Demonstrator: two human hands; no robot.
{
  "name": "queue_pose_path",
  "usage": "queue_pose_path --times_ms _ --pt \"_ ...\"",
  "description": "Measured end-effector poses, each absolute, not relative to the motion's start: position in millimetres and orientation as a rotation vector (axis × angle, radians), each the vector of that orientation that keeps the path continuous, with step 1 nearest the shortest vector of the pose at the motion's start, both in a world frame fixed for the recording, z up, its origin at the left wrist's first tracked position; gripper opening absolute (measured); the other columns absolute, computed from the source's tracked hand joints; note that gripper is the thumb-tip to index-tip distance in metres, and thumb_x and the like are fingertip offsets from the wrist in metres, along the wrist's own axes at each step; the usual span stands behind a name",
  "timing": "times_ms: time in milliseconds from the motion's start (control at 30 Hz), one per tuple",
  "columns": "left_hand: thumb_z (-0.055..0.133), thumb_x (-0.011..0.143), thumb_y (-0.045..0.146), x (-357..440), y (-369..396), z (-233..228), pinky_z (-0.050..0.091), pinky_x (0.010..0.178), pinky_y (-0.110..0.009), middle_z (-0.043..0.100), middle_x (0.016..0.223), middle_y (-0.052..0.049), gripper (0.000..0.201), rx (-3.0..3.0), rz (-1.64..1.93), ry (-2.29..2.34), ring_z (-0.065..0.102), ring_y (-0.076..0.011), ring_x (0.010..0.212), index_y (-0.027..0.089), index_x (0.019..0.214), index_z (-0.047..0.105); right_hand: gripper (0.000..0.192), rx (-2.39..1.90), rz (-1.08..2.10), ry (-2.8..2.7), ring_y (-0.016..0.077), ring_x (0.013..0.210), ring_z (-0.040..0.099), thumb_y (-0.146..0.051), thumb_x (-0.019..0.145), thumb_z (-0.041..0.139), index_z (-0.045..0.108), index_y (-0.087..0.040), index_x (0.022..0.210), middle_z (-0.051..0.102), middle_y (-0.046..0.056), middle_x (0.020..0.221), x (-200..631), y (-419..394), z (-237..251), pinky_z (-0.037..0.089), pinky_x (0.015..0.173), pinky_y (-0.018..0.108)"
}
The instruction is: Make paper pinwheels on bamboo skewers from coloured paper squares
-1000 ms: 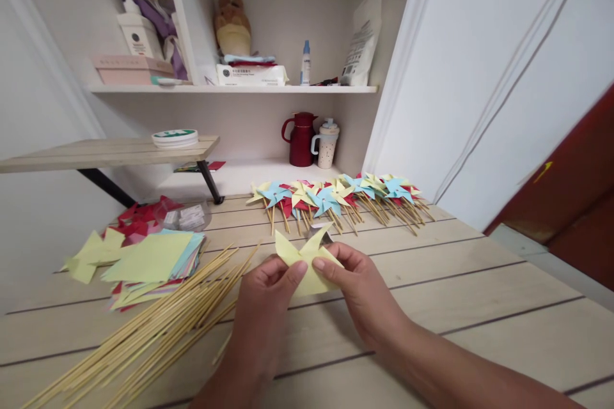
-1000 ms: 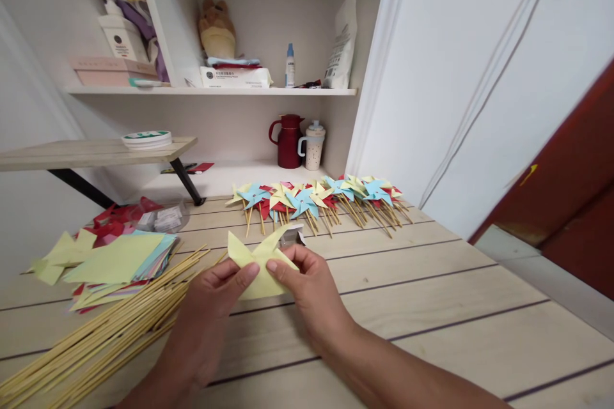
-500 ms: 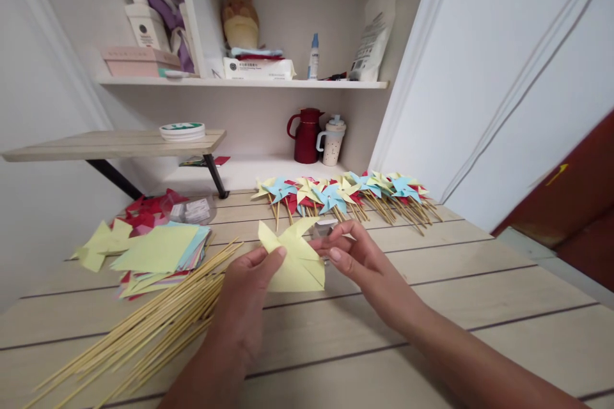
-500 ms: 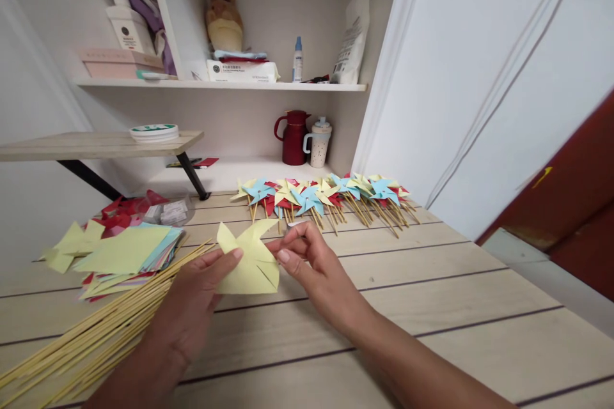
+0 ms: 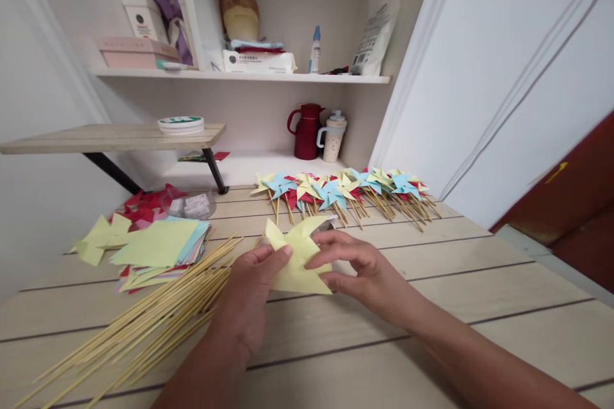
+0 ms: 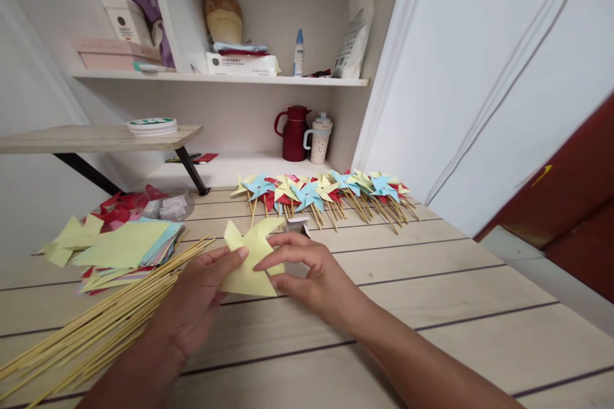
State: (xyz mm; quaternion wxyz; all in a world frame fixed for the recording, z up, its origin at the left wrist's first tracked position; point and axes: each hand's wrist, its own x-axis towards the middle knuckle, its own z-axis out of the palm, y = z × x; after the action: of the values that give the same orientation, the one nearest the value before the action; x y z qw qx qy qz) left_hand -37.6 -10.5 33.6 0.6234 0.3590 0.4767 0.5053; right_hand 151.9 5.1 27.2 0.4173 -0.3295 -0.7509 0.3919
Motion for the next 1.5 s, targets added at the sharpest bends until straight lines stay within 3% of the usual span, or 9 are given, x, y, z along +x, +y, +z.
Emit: queue_pose_path --times_ms 233,500,833,1000,1100,1233,1333,1500 --pt "0.073 0.073 0.040 -35.3 -9.6 29.4 0.046 0.062 -0.024 0.073 0.080 -0.007 0.034 0.946 1.195 1.108 0.062 -0.0162 0.068 0.014 0.095 0.076 0.004 -0.841 0.987 -1.812 0.0231 0.115 0.054 -0.030 0.075 0.078 0.076 -0.026 0.075 0.061 0.005 0.110 147.8 3.9 25.6 0.042 0.100 0.038" --pt "0.074 0.071 0.040 -31.0 -12.9 30.6 0.038 0.057 -0.022 0.067 0.070 -0.002 0.025 1.118 1.226 1.226 0.053 -0.0129 0.062 0.016 0.075 0.073 0.012 -0.992 0.991 -1.670 0.0175 0.084 0.060 -0.030 0.071 0.080 0.072 -0.023 0.066 0.065 0.001 0.086 142.2 2.3 25.1 0.045 0.083 0.031" --pt "0.072 0.071 0.032 -25.0 -16.3 34.7 0.043 0.064 -0.025 0.067 0.077 -0.004 0.016 1.319 1.340 1.221 0.059 -0.0182 0.074 0.018 0.064 0.072 0.021 -1.077 0.894 -1.613 0.0147 0.069 0.059 -0.031 0.072 0.079 0.063 -0.021 0.062 0.064 -0.003 0.067 140.7 -0.7 27.2 0.045 0.071 0.028" --pt "0.075 0.069 0.037 -27.3 -16.5 36.3 0.046 0.065 -0.027 0.072 0.076 -0.005 0.022 0.981 1.289 1.171 0.062 -0.0179 0.068 0.017 0.079 0.076 0.017 -0.994 0.899 -1.596 0.0198 0.091 0.062 -0.030 0.070 0.081 0.071 -0.024 0.082 0.068 0.002 0.093 140.6 2.8 22.0 0.047 0.085 0.034" --pt "0.076 0.069 0.038 -31.1 -15.4 36.8 0.049 0.064 -0.029 0.075 0.081 -0.007 0.032 0.760 1.273 1.088 0.066 -0.0194 0.068 0.016 0.092 0.075 0.018 -0.905 0.907 -1.667 0.0227 0.112 0.056 -0.028 0.074 0.079 0.073 -0.028 0.091 0.063 0.005 0.113 142.1 6.1 18.9 0.043 0.097 0.038" --pt "0.077 0.069 0.034 -33.5 -14.0 36.8 0.051 0.065 -0.030 0.076 0.086 -0.009 0.037 0.638 1.271 1.006 0.069 -0.0222 0.074 0.015 0.100 0.073 0.012 -0.849 0.931 -1.692 0.0249 0.125 0.047 -0.030 0.084 0.069 0.074 -0.031 0.095 0.055 0.006 0.126 146.6 10.0 17.4 0.045 0.098 0.041" --pt "0.076 0.071 0.034 -33.0 -14.3 36.1 0.052 0.067 -0.029 0.076 0.087 -0.009 0.035 0.634 1.252 0.987 0.069 -0.0224 0.077 0.014 0.100 0.073 0.011 -0.827 0.884 -1.720 0.0254 0.127 0.045 -0.029 0.086 0.066 0.075 -0.032 0.093 0.053 0.005 0.126 149.8 11.8 18.6 0.042 0.103 0.044" --pt "0.076 0.072 0.034 -31.2 -15.3 34.7 0.051 0.066 -0.029 0.075 0.084 -0.010 0.036 0.653 1.224 0.984 0.069 -0.0223 0.075 0.013 0.102 0.072 0.013 -0.789 0.826 -1.809 0.0234 0.115 0.052 -0.027 0.085 0.068 0.076 -0.033 0.092 0.048 0.004 0.131 149.8 10.8 21.3 0.044 0.102 0.045"
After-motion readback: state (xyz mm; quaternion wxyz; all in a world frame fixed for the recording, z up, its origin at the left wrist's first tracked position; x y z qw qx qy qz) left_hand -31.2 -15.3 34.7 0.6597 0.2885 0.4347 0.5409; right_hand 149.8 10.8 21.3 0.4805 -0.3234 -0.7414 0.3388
